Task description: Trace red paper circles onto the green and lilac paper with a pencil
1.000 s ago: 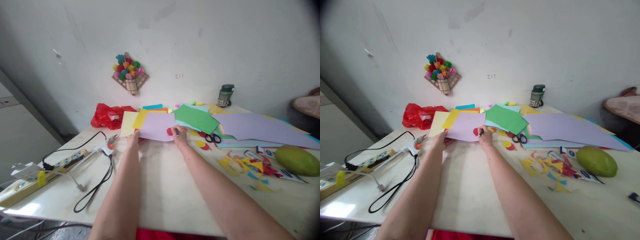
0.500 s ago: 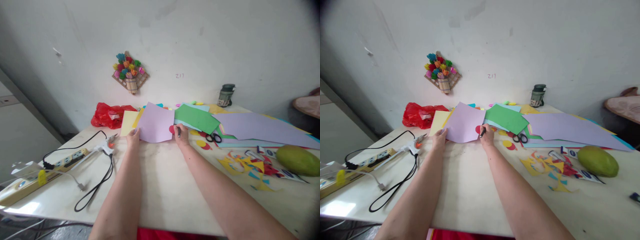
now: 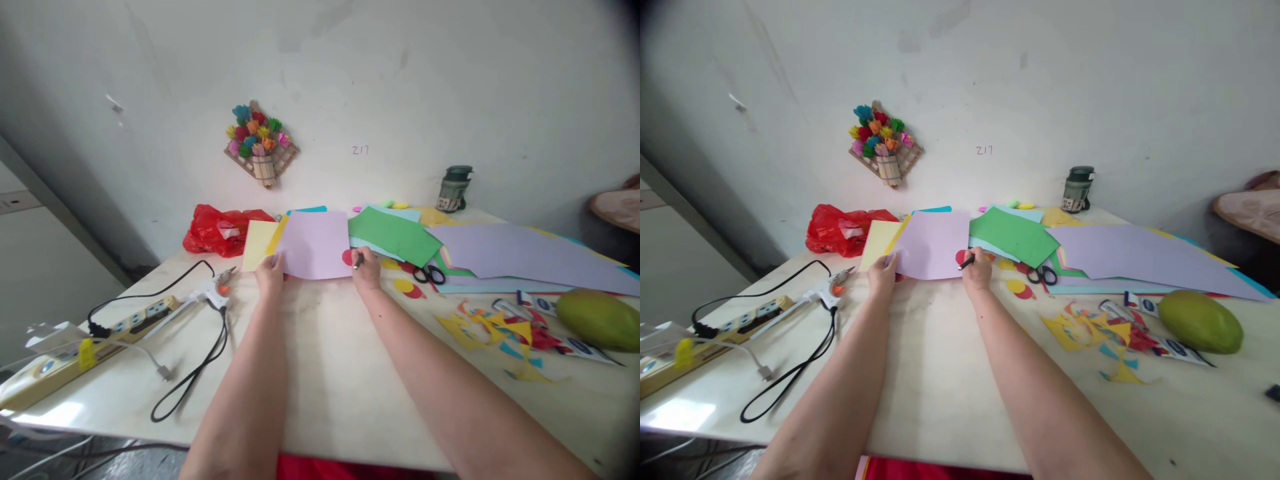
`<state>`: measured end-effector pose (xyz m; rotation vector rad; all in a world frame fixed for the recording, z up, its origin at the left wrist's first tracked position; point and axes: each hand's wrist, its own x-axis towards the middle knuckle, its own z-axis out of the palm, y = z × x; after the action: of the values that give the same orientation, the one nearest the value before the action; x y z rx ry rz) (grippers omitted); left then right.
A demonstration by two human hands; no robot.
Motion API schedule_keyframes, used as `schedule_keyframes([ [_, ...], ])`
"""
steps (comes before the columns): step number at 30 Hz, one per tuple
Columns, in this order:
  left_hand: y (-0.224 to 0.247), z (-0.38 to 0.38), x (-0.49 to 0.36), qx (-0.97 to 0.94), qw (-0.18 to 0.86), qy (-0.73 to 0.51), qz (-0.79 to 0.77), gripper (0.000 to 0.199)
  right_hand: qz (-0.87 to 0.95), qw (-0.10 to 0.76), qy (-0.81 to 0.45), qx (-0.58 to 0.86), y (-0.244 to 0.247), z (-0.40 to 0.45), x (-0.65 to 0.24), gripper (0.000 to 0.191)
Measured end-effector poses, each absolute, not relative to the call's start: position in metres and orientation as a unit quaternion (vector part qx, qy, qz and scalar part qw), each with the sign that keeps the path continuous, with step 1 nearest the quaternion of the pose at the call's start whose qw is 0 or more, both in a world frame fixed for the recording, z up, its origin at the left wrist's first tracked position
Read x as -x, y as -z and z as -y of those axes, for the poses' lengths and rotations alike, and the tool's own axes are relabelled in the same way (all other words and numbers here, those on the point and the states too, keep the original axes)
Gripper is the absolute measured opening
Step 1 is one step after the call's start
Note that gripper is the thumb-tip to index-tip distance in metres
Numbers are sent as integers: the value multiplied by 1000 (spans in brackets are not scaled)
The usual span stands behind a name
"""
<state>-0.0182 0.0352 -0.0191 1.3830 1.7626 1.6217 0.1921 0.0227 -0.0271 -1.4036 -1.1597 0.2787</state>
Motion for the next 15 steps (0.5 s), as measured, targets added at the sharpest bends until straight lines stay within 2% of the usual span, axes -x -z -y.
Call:
schedule_keyframes([
  [3, 7, -25, 2, -542, 30, -463, -700, 23, 497, 560, -107, 654, 28, -23, -191, 24],
  [7, -1, -5, -46, -670, -124, -303, -666, 26, 508, 601, -123, 604, 30, -26, -189, 27],
  [11, 5, 13, -89, -793, -145, -147, -573, 24, 463, 652, -171, 576, 36, -34, -191, 26],
  [15, 9, 17, -99, -809, -140, -95, -563, 28, 434, 683, -182, 559, 42, -43, -194, 26],
])
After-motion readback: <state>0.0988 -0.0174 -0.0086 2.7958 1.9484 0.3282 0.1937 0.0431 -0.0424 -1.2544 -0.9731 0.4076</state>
